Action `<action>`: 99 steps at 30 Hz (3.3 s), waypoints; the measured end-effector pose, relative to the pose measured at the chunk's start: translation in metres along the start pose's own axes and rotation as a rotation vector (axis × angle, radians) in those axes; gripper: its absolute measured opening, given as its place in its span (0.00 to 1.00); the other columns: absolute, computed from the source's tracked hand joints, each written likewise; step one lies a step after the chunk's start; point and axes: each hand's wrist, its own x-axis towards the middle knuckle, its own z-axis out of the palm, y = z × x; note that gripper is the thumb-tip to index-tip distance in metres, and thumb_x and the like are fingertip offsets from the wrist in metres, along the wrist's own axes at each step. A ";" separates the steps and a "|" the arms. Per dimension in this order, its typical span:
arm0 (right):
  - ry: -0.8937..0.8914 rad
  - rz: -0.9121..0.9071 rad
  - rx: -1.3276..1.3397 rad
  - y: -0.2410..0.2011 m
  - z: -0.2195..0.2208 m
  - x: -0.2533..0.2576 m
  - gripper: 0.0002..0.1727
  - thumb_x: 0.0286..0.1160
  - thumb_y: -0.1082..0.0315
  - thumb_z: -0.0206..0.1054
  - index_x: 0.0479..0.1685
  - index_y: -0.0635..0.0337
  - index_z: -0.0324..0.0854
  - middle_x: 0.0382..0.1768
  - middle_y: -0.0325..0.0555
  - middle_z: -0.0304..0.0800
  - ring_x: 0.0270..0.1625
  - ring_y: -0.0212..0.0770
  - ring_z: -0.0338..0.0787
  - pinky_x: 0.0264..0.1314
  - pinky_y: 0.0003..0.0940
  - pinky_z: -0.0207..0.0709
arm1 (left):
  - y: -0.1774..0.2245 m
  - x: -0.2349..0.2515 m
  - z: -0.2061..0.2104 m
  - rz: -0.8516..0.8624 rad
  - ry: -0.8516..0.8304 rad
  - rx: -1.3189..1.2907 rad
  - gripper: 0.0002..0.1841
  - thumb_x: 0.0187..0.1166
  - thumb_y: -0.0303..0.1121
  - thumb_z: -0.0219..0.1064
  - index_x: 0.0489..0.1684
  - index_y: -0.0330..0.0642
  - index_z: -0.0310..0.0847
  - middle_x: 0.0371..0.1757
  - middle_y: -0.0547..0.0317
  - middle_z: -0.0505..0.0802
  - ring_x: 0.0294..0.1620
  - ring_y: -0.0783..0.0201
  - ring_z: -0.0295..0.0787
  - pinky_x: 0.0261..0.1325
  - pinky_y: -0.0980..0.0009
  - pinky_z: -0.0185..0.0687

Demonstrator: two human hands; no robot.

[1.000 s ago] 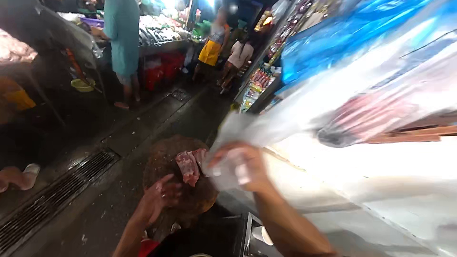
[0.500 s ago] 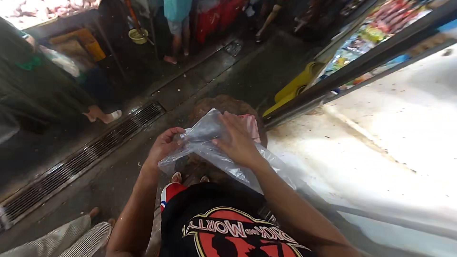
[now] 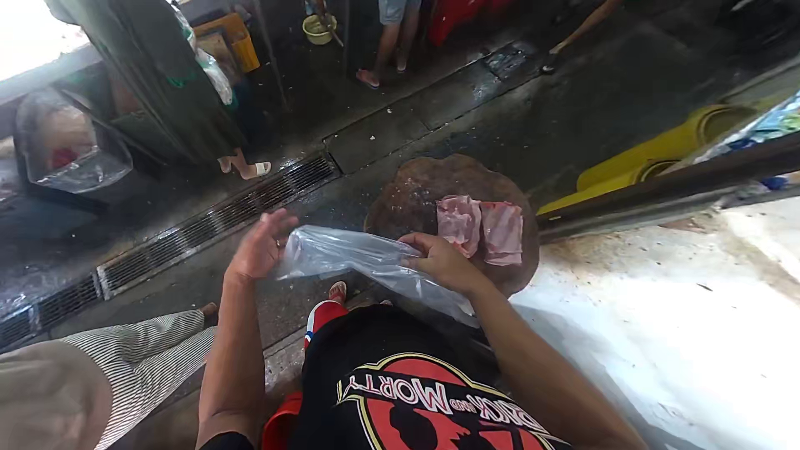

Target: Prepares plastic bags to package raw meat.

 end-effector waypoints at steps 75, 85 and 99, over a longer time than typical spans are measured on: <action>0.281 0.154 1.195 0.068 0.010 -0.108 0.05 0.80 0.72 0.69 0.48 0.61 0.80 0.32 0.41 0.89 0.30 0.34 0.87 0.36 0.31 0.86 | -0.023 0.105 0.215 0.467 0.005 1.124 0.27 0.88 0.46 0.62 0.81 0.41 0.75 0.72 0.40 0.86 0.74 0.47 0.81 0.77 0.45 0.74; 0.423 -0.121 0.712 0.053 -0.013 -0.091 0.10 0.79 0.64 0.72 0.40 0.64 0.89 0.33 0.40 0.92 0.37 0.30 0.90 0.47 0.31 0.87 | -0.024 0.000 0.300 0.167 -0.248 0.977 0.21 0.84 0.47 0.65 0.56 0.37 0.83 0.33 0.61 0.91 0.27 0.68 0.88 0.33 0.66 0.88; 0.311 0.352 -0.100 0.132 -0.003 -0.050 0.23 0.84 0.51 0.63 0.44 0.66 0.87 0.44 0.60 0.90 0.53 0.57 0.89 0.61 0.60 0.80 | -0.063 -0.012 0.217 -0.148 0.255 -0.601 0.23 0.95 0.41 0.40 0.42 0.41 0.82 0.37 0.50 0.94 0.40 0.55 0.95 0.48 0.55 0.94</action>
